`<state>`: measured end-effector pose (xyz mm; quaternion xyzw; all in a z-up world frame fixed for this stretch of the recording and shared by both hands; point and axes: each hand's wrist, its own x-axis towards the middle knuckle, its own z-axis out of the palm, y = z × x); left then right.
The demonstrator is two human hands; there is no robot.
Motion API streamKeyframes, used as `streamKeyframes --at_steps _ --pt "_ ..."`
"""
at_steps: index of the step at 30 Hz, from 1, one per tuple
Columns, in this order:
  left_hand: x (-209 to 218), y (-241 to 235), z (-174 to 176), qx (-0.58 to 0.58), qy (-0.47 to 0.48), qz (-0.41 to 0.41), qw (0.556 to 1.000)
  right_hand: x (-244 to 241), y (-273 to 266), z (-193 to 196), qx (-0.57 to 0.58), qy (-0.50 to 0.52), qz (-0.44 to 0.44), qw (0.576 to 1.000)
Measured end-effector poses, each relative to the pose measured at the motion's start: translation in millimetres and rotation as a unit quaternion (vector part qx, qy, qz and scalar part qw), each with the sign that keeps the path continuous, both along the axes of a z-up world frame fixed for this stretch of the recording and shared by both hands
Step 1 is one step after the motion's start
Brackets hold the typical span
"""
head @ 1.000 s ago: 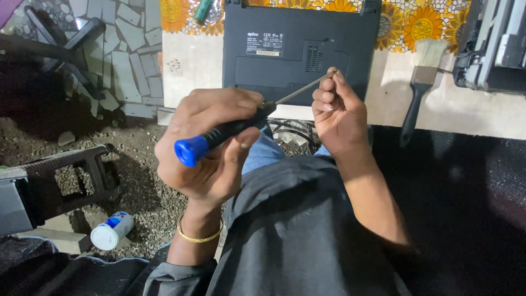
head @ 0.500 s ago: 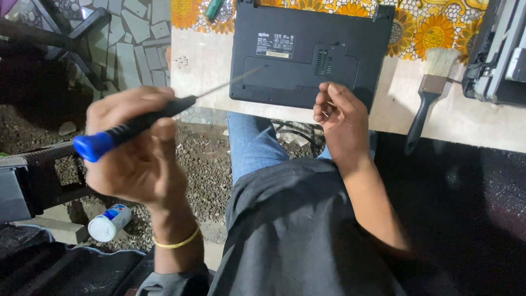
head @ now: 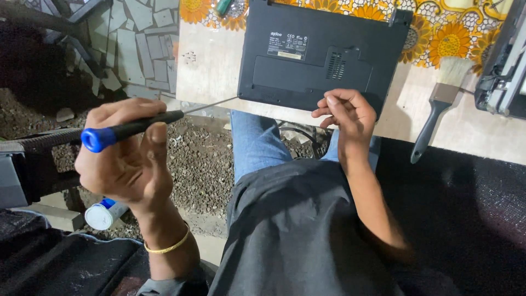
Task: The person uses a screwdriver to remove screws from the bottom of a laptop while sitting cross-legged. They manipulate the screwdriver and the laptop, occasionally adjusting their grip and the device's position on their lap.
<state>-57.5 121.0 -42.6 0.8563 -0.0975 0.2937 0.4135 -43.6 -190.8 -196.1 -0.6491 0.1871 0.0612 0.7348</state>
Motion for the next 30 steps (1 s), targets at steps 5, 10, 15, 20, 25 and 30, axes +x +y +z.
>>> streamKeyframes --at_steps 5,10,15,20,25,30 --pt "-2 -6 1 0.0 0.029 0.03 0.999 -1 -8 -18 0.015 -0.046 0.027 0.998" --pt "6 -7 -2 0.022 0.028 0.008 0.999 -1 -5 -6 0.02 -0.015 0.011 1.0" --pt "11 -6 -9 0.021 0.019 -0.009 1.0 0 0 6 0.023 0.01 -0.006 1.0" --pt "10 -7 -13 0.012 0.017 -0.014 1.0 0 0 7 0.025 0.019 -0.007 0.999" --pt "15 -11 -13 0.033 0.021 -0.062 0.997 8 8 28 -0.022 -0.009 0.065 0.998" --pt "17 -17 -6 0.035 0.078 -0.15 0.985 48 50 111 -0.016 -0.267 0.309 0.913"
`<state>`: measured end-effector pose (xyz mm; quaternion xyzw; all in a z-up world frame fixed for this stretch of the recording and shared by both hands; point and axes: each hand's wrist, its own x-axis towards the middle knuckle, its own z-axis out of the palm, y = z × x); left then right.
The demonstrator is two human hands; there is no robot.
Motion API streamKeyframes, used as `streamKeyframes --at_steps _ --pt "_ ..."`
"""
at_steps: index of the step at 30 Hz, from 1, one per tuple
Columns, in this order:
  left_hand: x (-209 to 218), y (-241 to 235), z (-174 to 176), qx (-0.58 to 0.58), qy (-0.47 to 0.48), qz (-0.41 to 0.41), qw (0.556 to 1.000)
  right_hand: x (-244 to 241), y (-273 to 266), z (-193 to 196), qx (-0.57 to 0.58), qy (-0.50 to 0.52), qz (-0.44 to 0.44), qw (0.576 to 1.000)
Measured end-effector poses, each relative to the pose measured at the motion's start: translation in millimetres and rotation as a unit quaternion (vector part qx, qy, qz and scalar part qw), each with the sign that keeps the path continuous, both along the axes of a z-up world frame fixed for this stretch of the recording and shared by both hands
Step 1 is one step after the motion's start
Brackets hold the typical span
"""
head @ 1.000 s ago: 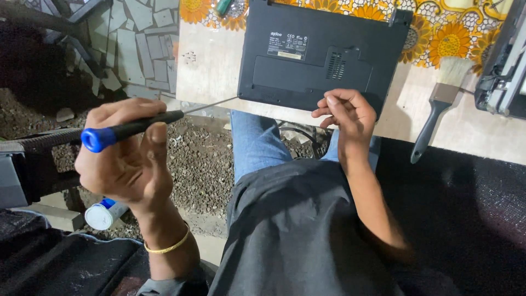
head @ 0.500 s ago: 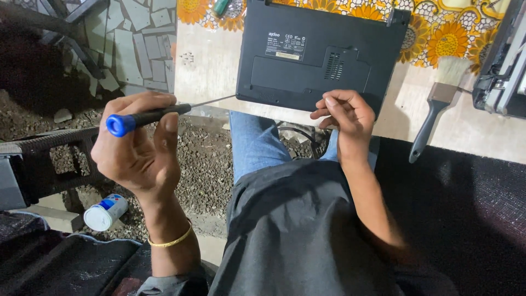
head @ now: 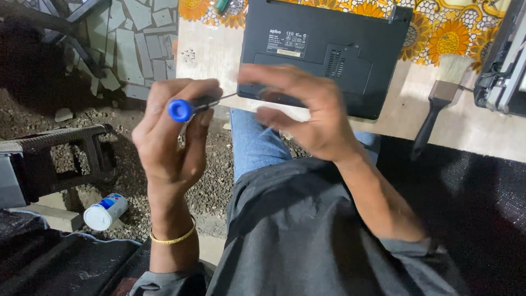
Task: The person uses a screwdriver to remove screws from the bottom of a laptop while sitting cross-legged. They manipulate the screwdriver and the laptop, occasionally adjusting their grip and the device's position on their lap.
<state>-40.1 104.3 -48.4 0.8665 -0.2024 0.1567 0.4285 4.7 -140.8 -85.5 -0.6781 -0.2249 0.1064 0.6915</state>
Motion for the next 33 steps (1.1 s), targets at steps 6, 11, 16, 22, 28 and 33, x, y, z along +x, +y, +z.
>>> streamKeyframes --at_steps 6,11,16,22,28,33 --pt "-7 1 -4 -0.004 0.03 0.012 0.999 51 55 33 0.016 -0.267 0.123 0.956" --pt "-4 -33 -30 -0.21 0.03 0.189 0.959 48 82 50 0.045 -0.29 0.064 0.954" --pt "0 -13 -45 -0.18 0.019 0.099 0.979 64 68 44 -0.004 -0.252 0.188 0.949" --pt "-6 -3 -76 -0.072 0.003 0.116 0.991 62 73 36 0.005 -0.297 0.096 0.95" --pt "-3 -26 -67 -0.13 -0.025 0.239 0.962 55 64 31 0.026 -0.241 0.114 0.964" --pt "-4 -15 -62 -0.099 -0.037 0.114 0.988 63 41 44 0.023 -0.233 0.19 0.954"
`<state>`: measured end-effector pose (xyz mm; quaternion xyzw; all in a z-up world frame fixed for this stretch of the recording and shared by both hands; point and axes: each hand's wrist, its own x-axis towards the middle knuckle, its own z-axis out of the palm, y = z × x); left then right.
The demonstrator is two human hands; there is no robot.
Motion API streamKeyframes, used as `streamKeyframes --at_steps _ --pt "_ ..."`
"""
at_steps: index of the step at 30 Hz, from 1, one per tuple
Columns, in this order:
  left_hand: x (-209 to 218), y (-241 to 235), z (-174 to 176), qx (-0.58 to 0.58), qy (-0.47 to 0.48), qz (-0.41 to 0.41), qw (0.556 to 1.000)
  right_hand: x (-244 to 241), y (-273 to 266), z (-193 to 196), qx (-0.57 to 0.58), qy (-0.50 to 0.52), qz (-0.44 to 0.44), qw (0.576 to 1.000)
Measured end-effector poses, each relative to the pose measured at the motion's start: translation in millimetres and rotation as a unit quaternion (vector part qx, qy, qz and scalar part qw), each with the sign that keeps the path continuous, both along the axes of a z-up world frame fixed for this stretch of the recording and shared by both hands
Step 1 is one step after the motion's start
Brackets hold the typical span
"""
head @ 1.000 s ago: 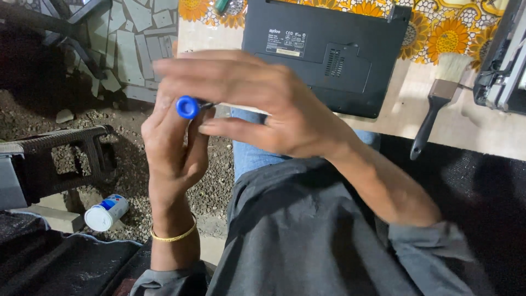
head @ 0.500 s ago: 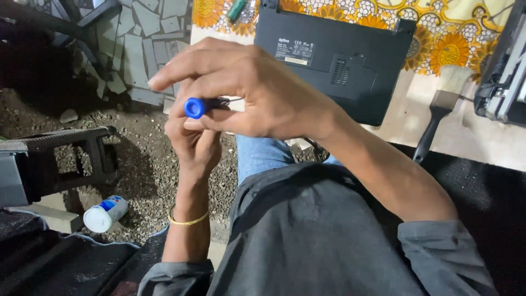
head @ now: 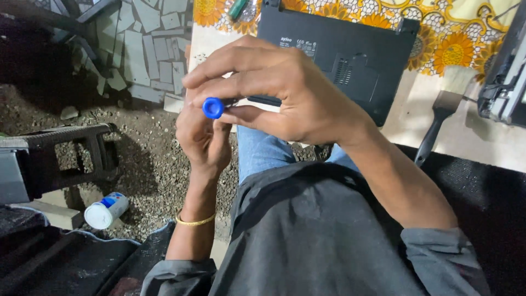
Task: The person uses a screwdriver to remove screws from the bottom of a laptop while sitting cross-legged. They manipulate the screwdriver and the laptop, occasionally adjusting their grip and the device's position on their lap.
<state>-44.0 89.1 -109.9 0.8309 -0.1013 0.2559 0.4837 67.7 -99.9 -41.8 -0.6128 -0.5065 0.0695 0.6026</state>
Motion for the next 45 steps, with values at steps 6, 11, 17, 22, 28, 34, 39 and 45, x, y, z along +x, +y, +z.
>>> streamKeyframes --at_steps 6,11,17,22,28,34,39,45 --pt "7 -17 9 -0.084 0.022 -0.011 0.996 -6 13 1 0.029 -0.039 -0.078 0.996" --pt "14 -2 -1 0.001 -0.054 -0.012 0.998 -10 15 9 0.026 -0.038 -0.084 0.995" --pt "12 12 -31 -0.026 -0.103 -0.051 0.993 -24 7 5 0.015 0.096 0.003 0.995" --pt "-13 23 -50 0.094 -0.072 0.009 0.993 -27 19 -11 0.071 0.039 -0.054 0.995" --pt "7 -2 -35 0.067 -0.085 0.06 0.992 -33 29 -22 0.065 -0.002 -0.13 0.989" --pt "13 -2 5 0.034 -0.047 -0.064 0.996 -30 29 -19 0.043 -0.017 -0.161 0.986" --pt "6 4 23 0.117 -0.023 -0.025 0.993 -24 11 -12 0.006 0.052 -0.119 0.992" --pt "2 15 27 0.156 -0.024 0.036 0.987 -22 -23 -55 -0.096 0.108 -0.191 0.971"
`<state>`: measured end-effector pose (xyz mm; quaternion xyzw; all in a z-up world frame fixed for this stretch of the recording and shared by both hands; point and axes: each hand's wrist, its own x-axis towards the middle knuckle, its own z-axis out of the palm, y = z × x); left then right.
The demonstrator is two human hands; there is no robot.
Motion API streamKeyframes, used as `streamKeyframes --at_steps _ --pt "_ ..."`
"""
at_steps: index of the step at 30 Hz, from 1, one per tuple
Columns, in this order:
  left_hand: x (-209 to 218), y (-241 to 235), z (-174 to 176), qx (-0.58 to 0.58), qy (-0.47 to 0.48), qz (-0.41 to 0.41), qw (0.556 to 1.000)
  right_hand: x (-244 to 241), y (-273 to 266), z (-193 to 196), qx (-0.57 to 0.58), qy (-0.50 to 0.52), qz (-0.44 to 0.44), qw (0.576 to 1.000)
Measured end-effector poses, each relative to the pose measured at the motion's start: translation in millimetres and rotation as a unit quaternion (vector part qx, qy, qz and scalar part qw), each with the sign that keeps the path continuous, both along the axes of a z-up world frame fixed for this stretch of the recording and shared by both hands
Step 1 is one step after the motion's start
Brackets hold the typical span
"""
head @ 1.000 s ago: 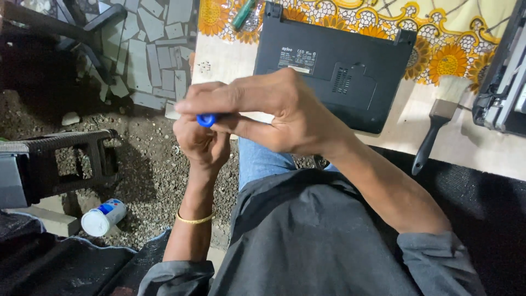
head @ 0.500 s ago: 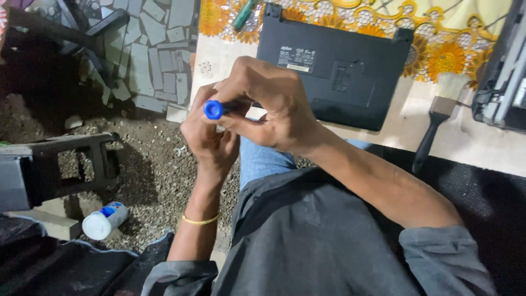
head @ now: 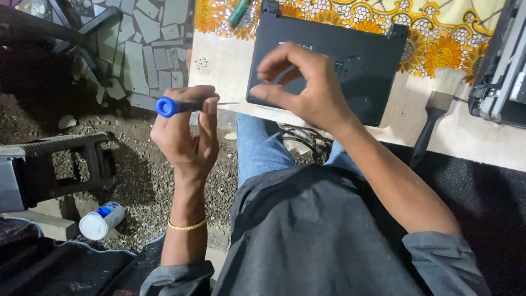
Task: The person uses a screwdriver to remove screws from the bottom of a laptop while sitting cross-legged. They manipulate the screwdriver and the laptop, occasionally adjusting their grip and the device's position on their lap.
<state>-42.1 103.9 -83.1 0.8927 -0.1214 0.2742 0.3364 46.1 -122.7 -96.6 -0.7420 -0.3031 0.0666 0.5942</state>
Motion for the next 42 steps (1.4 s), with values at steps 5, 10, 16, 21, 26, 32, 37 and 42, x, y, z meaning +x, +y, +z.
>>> streamKeyframes --at_steps 5,10,16,21,26,32,37,42 --pt "-4 4 5 -0.016 0.007 0.006 1.0 -11 -21 -36 -0.041 0.075 -0.056 0.995" --pt "-3 3 17 -0.102 -0.019 0.004 0.995 -21 -66 -50 -0.048 0.131 -0.125 0.982" --pt "-22 8 -4 -0.456 0.041 0.168 0.873 -21 -190 -99 0.014 0.179 -0.351 0.919" --pt "-29 9 -26 -0.572 0.099 0.168 0.797 10 -256 -118 -0.068 0.143 -0.43 0.889" --pt "-34 0 -37 -0.589 0.111 0.122 0.792 58 -259 -139 -0.175 0.053 -0.445 0.877" --pt "-42 11 -34 -0.599 0.085 0.105 0.789 92 -270 -163 -0.181 -0.036 -0.443 0.877" --pt "-43 19 -34 -0.586 0.101 0.16 0.788 77 -277 -171 -0.18 -0.063 -0.389 0.901" --pt "-39 18 -37 -0.586 0.102 0.155 0.789 48 -270 -154 -0.209 -0.063 -0.399 0.89"
